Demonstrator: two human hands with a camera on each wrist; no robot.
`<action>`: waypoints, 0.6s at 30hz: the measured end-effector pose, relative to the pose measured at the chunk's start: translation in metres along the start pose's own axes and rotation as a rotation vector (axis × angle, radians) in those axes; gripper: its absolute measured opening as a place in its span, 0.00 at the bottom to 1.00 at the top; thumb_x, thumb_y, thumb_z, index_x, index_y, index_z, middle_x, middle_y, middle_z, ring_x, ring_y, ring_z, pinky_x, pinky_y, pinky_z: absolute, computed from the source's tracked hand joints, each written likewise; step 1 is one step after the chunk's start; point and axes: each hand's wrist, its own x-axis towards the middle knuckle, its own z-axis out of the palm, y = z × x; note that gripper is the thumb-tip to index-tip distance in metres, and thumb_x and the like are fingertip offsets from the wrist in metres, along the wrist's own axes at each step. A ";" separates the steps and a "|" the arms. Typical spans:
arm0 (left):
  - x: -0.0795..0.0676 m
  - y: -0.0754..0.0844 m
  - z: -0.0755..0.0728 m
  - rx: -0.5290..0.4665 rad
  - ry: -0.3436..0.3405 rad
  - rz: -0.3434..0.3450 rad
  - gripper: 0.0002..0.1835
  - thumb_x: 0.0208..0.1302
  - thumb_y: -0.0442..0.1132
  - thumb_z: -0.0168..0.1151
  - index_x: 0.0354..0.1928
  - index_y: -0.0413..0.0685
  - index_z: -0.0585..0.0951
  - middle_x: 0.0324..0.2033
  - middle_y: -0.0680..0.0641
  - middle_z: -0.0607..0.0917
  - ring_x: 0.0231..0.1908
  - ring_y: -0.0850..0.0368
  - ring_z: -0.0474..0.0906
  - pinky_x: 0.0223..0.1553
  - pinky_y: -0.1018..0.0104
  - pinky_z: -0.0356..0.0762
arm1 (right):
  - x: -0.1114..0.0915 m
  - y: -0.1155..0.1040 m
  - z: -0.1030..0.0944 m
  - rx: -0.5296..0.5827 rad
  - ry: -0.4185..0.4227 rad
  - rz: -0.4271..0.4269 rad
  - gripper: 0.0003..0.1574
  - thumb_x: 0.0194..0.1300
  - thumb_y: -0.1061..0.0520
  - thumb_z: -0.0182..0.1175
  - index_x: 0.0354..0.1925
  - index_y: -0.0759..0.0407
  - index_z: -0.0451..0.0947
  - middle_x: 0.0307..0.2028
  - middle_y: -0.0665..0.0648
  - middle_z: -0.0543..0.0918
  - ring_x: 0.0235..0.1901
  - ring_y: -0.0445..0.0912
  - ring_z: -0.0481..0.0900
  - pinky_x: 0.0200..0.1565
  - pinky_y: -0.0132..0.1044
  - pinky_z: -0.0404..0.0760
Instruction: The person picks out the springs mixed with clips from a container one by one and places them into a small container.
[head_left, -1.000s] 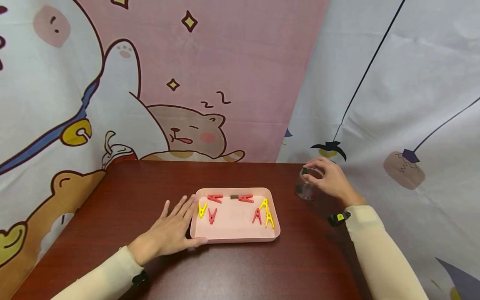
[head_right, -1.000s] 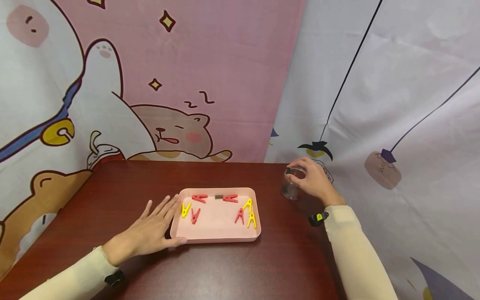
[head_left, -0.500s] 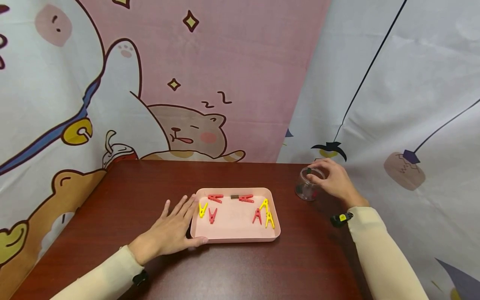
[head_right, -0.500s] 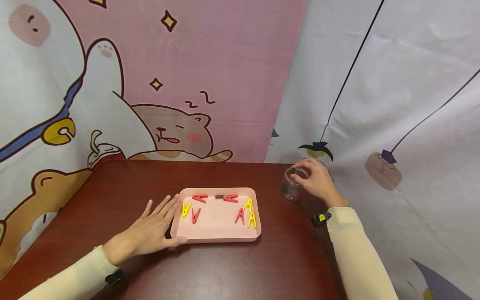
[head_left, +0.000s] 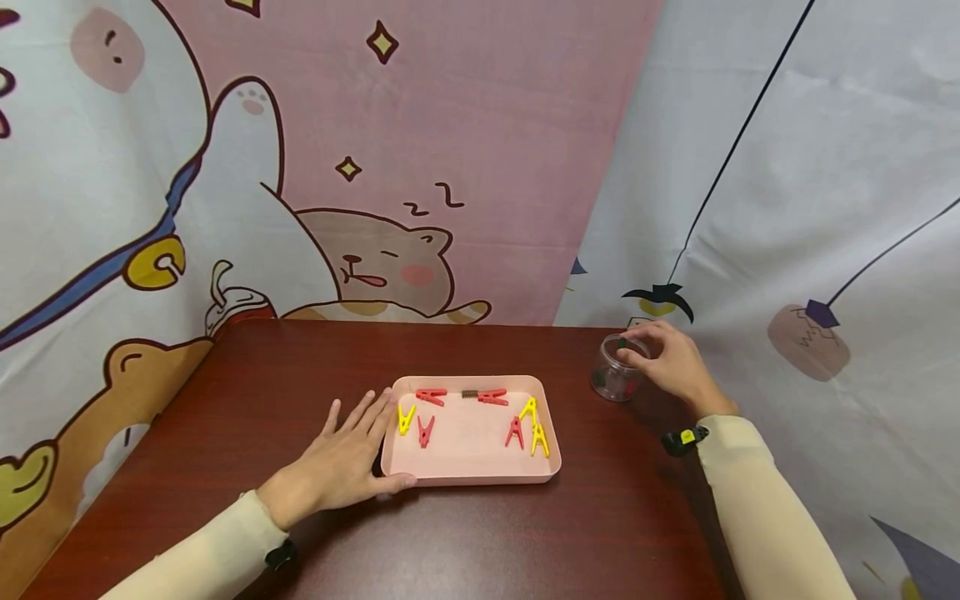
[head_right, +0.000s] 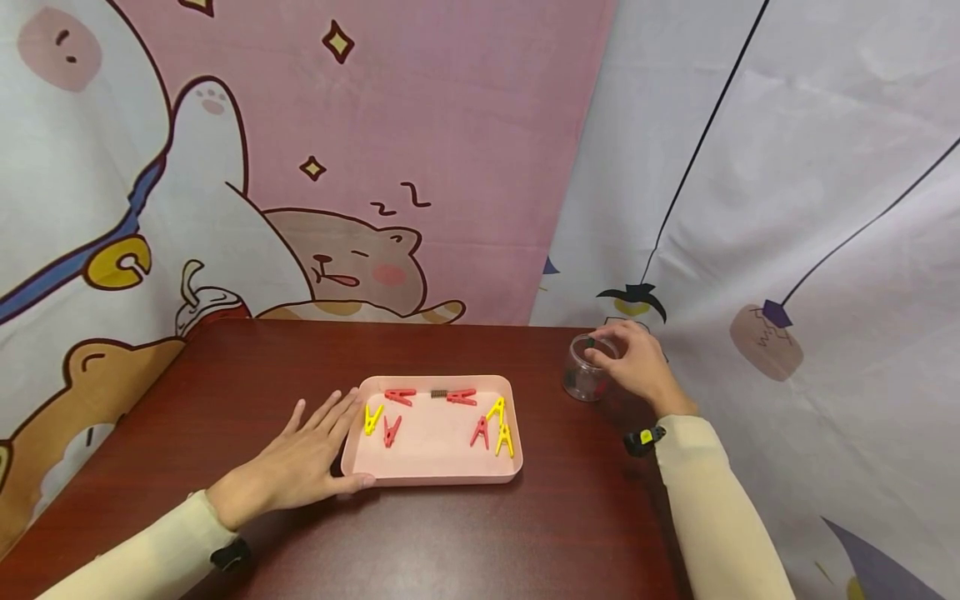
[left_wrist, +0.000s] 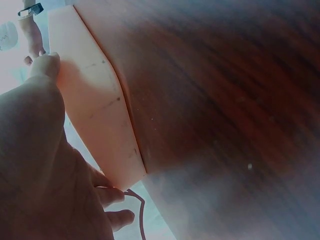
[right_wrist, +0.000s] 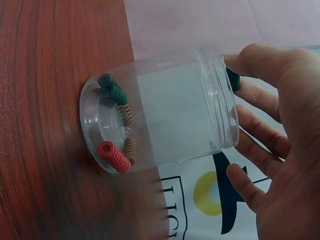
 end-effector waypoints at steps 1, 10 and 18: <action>0.000 0.000 0.000 0.000 0.000 0.000 0.73 0.70 0.91 0.57 0.95 0.41 0.55 0.96 0.37 0.53 0.94 0.30 0.52 0.87 0.11 0.45 | 0.000 0.000 0.000 0.006 0.000 0.008 0.25 0.76 0.46 0.82 0.61 0.58 0.92 0.68 0.63 0.86 0.72 0.65 0.82 0.75 0.71 0.77; -0.001 -0.001 0.000 -0.003 -0.001 0.001 0.73 0.70 0.91 0.56 0.96 0.41 0.54 0.96 0.38 0.53 0.94 0.31 0.52 0.87 0.11 0.45 | -0.002 0.002 0.003 -0.021 -0.002 0.042 0.24 0.77 0.47 0.81 0.63 0.58 0.92 0.68 0.64 0.86 0.67 0.63 0.84 0.67 0.65 0.81; 0.000 -0.001 0.000 0.003 0.003 0.000 0.73 0.70 0.91 0.56 0.95 0.41 0.55 0.96 0.38 0.53 0.94 0.31 0.53 0.87 0.12 0.45 | -0.004 0.002 0.002 -0.005 0.000 0.042 0.26 0.77 0.44 0.81 0.63 0.58 0.92 0.69 0.64 0.86 0.67 0.63 0.84 0.66 0.61 0.80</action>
